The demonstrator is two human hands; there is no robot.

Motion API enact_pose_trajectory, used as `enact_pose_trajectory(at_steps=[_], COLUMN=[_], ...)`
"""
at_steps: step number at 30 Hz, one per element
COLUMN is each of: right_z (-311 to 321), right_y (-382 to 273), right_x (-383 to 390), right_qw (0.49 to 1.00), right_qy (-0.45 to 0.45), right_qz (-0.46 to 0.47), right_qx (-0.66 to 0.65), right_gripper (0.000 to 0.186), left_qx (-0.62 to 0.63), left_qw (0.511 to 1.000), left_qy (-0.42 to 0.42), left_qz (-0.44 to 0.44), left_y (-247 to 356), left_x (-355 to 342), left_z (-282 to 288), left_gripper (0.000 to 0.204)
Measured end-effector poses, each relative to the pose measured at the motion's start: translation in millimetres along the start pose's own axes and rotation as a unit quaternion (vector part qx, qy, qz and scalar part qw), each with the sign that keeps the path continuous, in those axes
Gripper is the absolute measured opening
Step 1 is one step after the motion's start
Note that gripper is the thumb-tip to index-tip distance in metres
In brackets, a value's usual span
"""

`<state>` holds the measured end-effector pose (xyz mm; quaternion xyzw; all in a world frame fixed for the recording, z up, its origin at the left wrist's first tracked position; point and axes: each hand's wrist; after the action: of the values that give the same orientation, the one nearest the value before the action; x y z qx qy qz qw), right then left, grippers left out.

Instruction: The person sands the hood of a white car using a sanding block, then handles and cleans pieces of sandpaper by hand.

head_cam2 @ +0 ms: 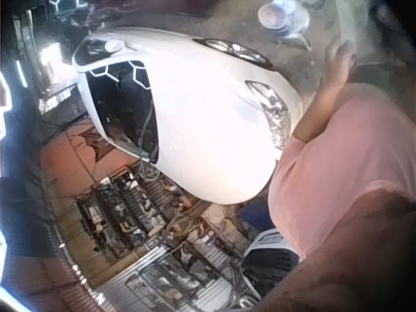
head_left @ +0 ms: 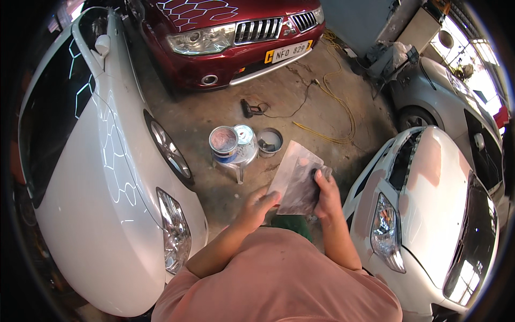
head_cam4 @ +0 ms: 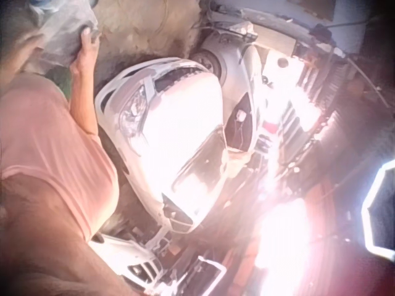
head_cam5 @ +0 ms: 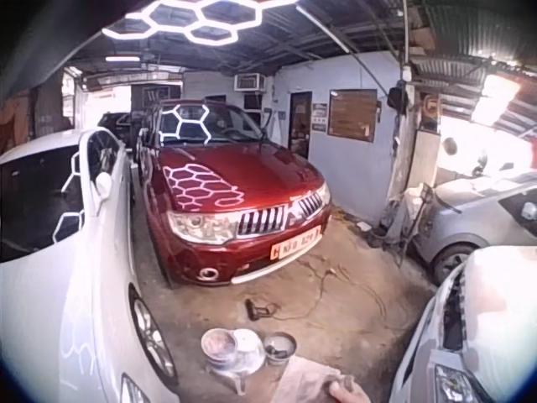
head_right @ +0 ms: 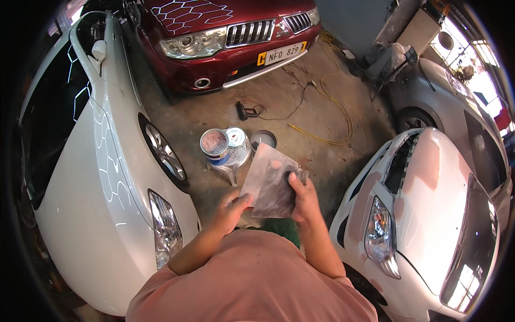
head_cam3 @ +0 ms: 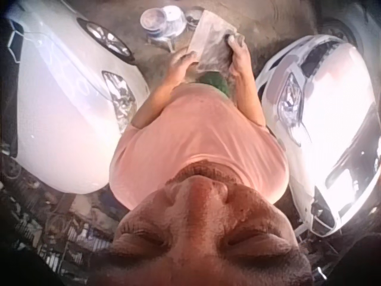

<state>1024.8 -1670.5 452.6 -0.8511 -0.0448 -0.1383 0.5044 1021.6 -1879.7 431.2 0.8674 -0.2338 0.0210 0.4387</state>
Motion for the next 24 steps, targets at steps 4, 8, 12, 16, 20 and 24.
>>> enact_pose_trajectory(at_steps=[4, 8, 12, 16, 20, 24], right_z=[27, 34, 59, 92, 143, 175], right_y=[-38, -63, -67, -70, -50, -45], right_x=[11, 28, 44, 68, 96, 120], right_qw=[0.978, 0.932, 0.929, 0.938, 0.985, 0.99], right_qy=[-0.08, -0.085, -0.083, -0.055, 0.022, 0.114], right_qz=[-0.017, -0.056, -0.071, -0.087, -0.074, -0.057], right_qx=[0.194, 0.347, 0.354, 0.33, 0.151, 0.054], right_gripper=[0.046, 0.044, 0.044, 0.044, 0.043, 0.045], left_qx=[-0.341, -0.482, -0.433, -0.355, -0.256, -0.403], left_qw=[0.927, 0.848, 0.88, 0.927, 0.964, 0.906], left_qy=[-0.134, -0.207, -0.187, -0.115, -0.067, -0.104], left_qz=[0.078, 0.069, 0.066, 0.03, -0.019, 0.082], left_y=[12, 33, 29, 22, -10, -72], left_x=[-4, -20, -28, -43, -51, -41], left_z=[14, -7, -23, -50, -77, -72], left_gripper=[0.038, 0.044, 0.038, 0.035, 0.038, 0.037])
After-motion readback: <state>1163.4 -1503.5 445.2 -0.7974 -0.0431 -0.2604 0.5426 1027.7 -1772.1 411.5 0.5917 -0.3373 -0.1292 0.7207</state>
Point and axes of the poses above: each hand's wrist, its own x-axis away from the middle knuckle, its own z-axis out of the back of the hand, y = z × x, and after that the axes turned 7 degrees about x, right-handed
